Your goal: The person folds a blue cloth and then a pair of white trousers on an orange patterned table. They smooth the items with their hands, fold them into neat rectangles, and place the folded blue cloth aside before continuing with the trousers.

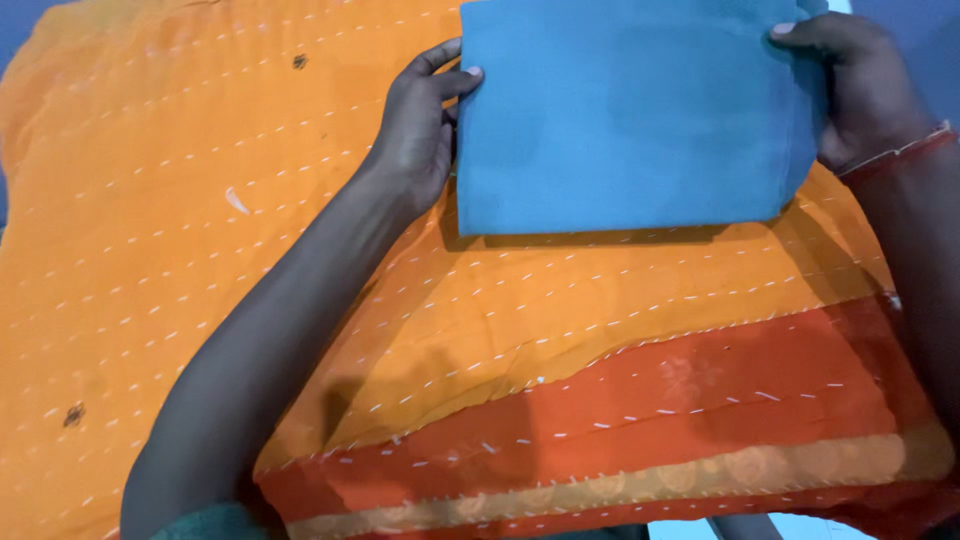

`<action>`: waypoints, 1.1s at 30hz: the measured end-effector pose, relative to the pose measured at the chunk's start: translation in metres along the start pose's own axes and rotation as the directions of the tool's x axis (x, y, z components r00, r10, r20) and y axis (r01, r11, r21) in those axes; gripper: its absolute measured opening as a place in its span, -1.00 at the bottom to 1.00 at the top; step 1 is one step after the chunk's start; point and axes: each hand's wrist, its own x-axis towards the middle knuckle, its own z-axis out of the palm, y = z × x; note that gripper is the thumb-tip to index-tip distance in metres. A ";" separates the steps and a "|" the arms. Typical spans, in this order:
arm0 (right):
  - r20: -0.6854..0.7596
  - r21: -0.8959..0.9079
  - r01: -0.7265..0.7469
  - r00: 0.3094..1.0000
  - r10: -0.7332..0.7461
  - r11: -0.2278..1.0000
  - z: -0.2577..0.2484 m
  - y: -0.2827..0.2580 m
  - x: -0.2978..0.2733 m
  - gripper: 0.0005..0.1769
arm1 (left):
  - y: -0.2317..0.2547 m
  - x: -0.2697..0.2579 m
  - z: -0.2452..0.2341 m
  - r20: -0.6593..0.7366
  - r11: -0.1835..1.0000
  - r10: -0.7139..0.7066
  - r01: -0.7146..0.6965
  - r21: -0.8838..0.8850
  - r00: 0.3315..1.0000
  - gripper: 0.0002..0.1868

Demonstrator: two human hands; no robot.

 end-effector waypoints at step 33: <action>-0.414 -0.733 -0.141 0.869 -0.271 0.665 -0.222 0.042 0.084 -0.44 | -0.100 0.223 0.103 -0.008 0.965 0.084 -0.079 0.249 0.996 -0.38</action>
